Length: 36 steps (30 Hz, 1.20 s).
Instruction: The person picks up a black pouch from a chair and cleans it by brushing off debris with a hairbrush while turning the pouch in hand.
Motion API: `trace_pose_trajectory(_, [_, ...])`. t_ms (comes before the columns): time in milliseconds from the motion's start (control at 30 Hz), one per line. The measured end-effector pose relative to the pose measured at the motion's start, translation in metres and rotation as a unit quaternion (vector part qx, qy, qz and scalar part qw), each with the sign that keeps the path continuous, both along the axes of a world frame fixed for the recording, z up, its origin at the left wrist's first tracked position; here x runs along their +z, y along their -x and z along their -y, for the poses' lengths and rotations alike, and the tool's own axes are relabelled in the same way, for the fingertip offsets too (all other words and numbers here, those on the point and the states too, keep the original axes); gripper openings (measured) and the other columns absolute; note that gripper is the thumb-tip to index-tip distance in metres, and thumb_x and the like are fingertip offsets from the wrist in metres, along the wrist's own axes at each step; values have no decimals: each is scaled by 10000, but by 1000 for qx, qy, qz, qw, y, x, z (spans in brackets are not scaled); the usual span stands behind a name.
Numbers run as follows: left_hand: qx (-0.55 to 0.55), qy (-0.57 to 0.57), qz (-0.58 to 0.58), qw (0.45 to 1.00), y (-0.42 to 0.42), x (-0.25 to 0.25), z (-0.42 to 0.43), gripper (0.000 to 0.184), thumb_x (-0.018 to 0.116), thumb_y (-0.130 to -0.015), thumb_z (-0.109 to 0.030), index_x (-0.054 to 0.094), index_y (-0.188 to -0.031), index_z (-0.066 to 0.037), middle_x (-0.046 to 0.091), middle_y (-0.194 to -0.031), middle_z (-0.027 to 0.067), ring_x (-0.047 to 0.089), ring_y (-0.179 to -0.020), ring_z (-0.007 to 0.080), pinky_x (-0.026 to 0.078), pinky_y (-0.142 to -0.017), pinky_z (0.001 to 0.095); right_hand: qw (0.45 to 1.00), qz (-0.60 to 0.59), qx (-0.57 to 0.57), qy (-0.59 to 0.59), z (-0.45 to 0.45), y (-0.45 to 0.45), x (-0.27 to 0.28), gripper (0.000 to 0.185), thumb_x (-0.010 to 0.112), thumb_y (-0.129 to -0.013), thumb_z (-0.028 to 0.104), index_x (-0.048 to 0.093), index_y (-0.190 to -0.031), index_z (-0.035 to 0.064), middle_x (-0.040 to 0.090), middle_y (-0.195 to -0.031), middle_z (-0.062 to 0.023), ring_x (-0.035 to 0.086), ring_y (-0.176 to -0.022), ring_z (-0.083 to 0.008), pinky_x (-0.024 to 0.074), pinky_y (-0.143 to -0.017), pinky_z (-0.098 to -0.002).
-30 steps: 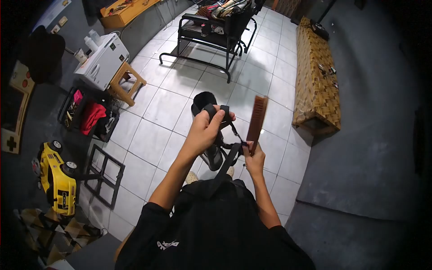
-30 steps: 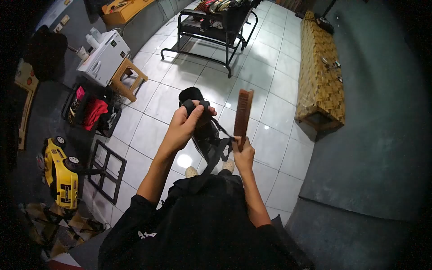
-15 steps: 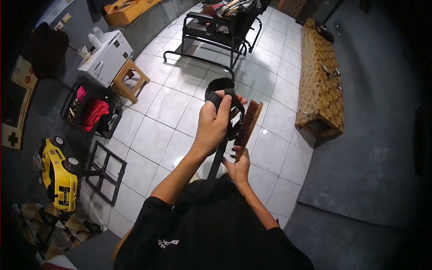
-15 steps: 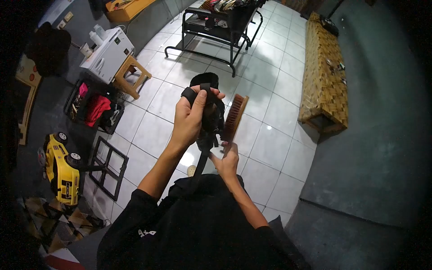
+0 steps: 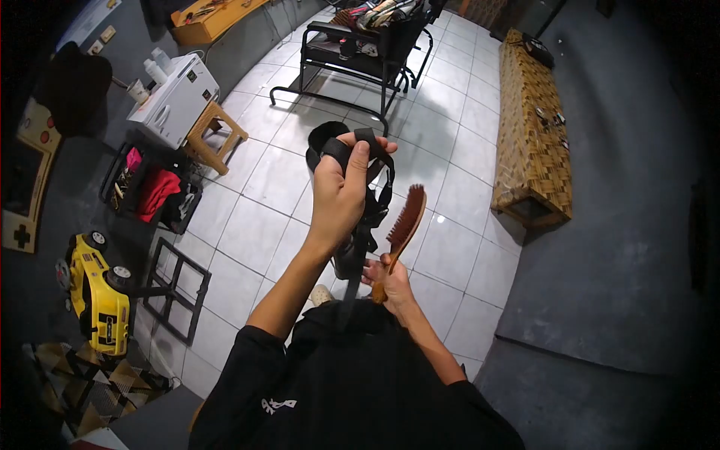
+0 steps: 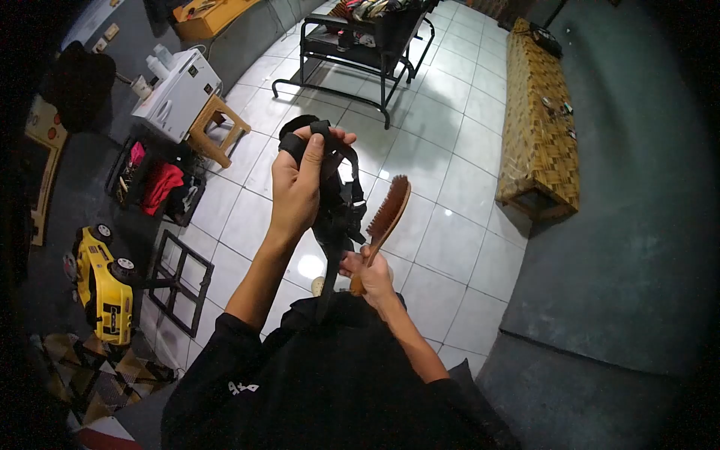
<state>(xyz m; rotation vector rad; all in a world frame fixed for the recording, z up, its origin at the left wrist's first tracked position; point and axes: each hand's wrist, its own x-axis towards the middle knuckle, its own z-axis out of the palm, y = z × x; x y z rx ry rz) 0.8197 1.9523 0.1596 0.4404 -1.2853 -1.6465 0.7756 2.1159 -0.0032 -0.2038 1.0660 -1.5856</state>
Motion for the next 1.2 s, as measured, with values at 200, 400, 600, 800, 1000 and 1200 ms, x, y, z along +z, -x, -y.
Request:
trace_pose_trajectory(200, [-11, 0, -2, 1000, -4, 3, 0, 225, 406, -980, -153, 498, -1034, 45, 595, -1014, 153, 597, -1019, 204, 498, -880, 285, 983, -142, 110, -28, -5, 0, -14, 313, 708, -785, 79, 521, -1018, -12, 606, -878, -73, 616, -811, -163, 477, -674, -258])
trace_pose_trajectory(400, [-23, -6, 5, 1000, -6, -2, -7, 222, 424, -973, -136, 511, -1019, 63, 615, -985, 146, 602, -979, 175, 483, -864, 269, 992, -94, 79, 23, 1, -3, -23, 279, 686, -808, 101, 423, -896, 80, 602, -1022, -96, 593, -863, -157, 481, -708, -272])
trace_pose_trajectory(600, [-8, 38, 62, 997, -10, -10, -7, 188, 454, -954, -99, 535, -1017, 60, 631, -955, 135, 607, -947, 175, 479, -864, 276, 996, 9, 10, 92, 3, 1, 27, 312, 632, -787, -6, 359, -854, 129, 576, -1051, -114, 591, -756, -167, 494, -655, -287])
trace_pose_trajectory(800, [1, 7, 111, 994, -17, -27, 1, 192, 454, -953, -101, 542, -1032, 51, 628, -979, 122, 602, -957, 165, 474, -870, 283, 898, -55, 109, 423, -18, 40, 28, 426, 688, -798, 390, 513, -1039, 86, 595, -726, -49, 536, -641, -146, 443, -585, -252])
trace_pose_trajectory(1000, [-57, 31, 142, 988, -16, -22, -2, 194, 471, -954, -122, 542, -1035, 39, 626, -984, 111, 600, -963, 160, 490, -850, 270, 980, -167, 66, -87, -50, 45, -24, 177, 629, -826, 166, 498, -773, 59, 651, -812, -103, 540, -637, -99, 454, -558, -231])
trace_pose_trajectory(1200, [-98, 49, 163, 980, -22, -12, -5, 173, 475, -944, -97, 547, -1013, 44, 632, -965, 110, 610, -924, 154, 495, -839, 280, 873, -394, 64, -280, -62, 46, -79, 319, 724, -748, 229, 572, -868, -24, 640, -823, -122, 588, -719, -201, 468, -669, -318])
